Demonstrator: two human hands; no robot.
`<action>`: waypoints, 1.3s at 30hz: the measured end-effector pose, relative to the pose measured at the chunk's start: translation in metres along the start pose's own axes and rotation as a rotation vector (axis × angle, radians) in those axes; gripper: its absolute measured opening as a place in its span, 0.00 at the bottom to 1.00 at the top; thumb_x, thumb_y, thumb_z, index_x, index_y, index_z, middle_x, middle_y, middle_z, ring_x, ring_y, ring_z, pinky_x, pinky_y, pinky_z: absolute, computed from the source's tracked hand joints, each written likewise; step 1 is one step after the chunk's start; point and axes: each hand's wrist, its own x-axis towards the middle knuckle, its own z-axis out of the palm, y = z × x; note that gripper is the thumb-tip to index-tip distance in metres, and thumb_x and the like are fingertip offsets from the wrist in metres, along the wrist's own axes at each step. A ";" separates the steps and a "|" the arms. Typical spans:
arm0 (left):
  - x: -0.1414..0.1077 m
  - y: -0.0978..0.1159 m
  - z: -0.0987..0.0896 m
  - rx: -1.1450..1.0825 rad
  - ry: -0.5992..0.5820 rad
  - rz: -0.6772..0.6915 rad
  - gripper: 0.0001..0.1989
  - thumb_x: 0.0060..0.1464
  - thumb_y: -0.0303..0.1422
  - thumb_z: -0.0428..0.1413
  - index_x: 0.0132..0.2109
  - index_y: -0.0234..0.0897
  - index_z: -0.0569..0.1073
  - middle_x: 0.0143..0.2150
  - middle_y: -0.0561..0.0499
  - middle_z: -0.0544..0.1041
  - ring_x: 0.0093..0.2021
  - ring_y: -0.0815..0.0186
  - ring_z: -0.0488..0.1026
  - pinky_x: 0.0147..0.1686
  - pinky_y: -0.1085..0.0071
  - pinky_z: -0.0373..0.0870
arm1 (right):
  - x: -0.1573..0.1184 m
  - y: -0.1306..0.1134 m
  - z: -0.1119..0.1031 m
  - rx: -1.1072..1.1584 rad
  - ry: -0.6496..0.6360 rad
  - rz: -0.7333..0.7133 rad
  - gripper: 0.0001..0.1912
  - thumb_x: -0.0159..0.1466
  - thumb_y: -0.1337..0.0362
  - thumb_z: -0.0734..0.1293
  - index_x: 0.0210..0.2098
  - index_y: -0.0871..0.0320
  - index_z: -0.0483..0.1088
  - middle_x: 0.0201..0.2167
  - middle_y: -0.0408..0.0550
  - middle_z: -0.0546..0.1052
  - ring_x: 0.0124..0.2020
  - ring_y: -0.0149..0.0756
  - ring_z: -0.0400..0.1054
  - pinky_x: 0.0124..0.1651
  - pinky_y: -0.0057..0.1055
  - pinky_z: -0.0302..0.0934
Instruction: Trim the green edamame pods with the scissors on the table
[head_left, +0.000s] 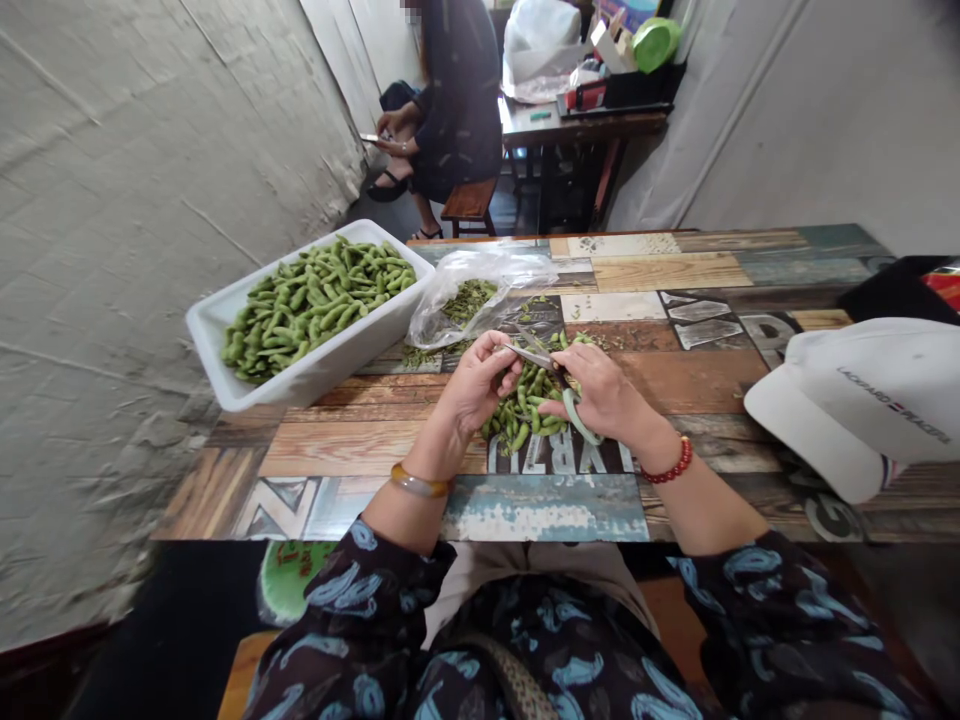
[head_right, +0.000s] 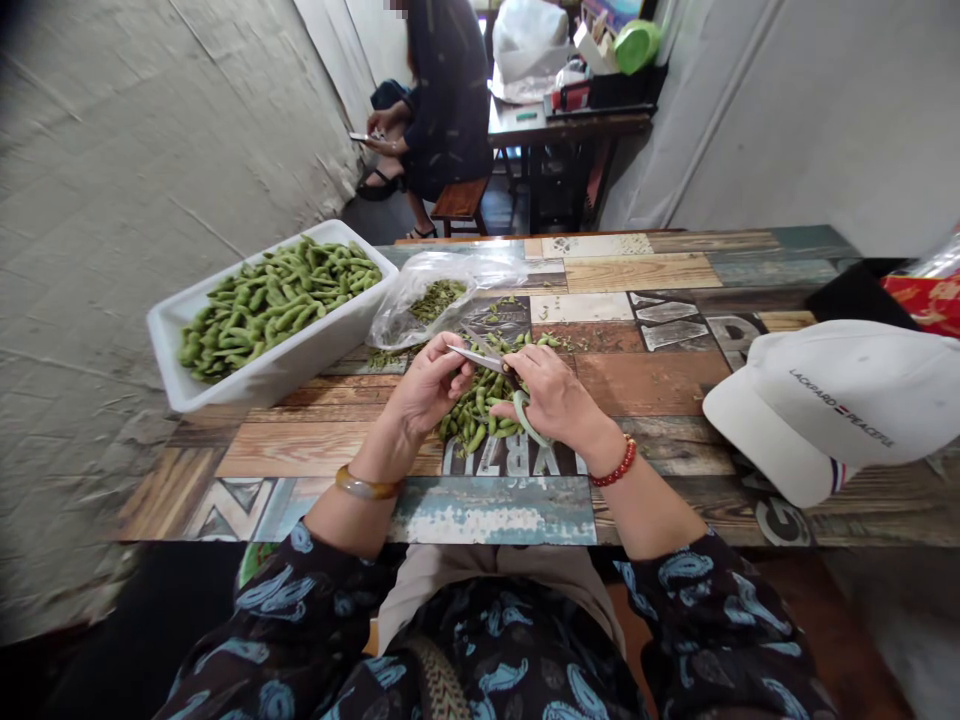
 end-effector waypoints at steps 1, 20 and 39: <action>0.000 0.000 0.000 0.003 -0.003 -0.005 0.18 0.45 0.33 0.65 0.37 0.38 0.63 0.22 0.59 0.70 0.17 0.78 0.59 0.17 0.81 0.48 | 0.000 0.000 0.000 0.003 0.001 -0.002 0.22 0.63 0.53 0.70 0.51 0.59 0.66 0.40 0.55 0.73 0.41 0.50 0.66 0.45 0.46 0.64; 0.000 -0.001 -0.002 0.008 -0.057 -0.054 0.16 0.47 0.34 0.65 0.33 0.36 0.64 0.20 0.59 0.67 0.15 0.80 0.55 0.15 0.81 0.43 | 0.000 -0.002 0.000 -0.016 0.021 -0.007 0.15 0.67 0.55 0.66 0.47 0.58 0.66 0.37 0.54 0.73 0.39 0.48 0.65 0.42 0.43 0.63; 0.007 0.013 -0.014 -0.028 0.192 0.028 0.12 0.43 0.32 0.60 0.30 0.37 0.62 0.27 0.56 0.69 0.21 0.76 0.64 0.18 0.79 0.57 | -0.001 0.018 0.000 0.021 0.129 0.152 0.22 0.64 0.46 0.67 0.46 0.57 0.70 0.36 0.54 0.76 0.39 0.48 0.71 0.42 0.45 0.68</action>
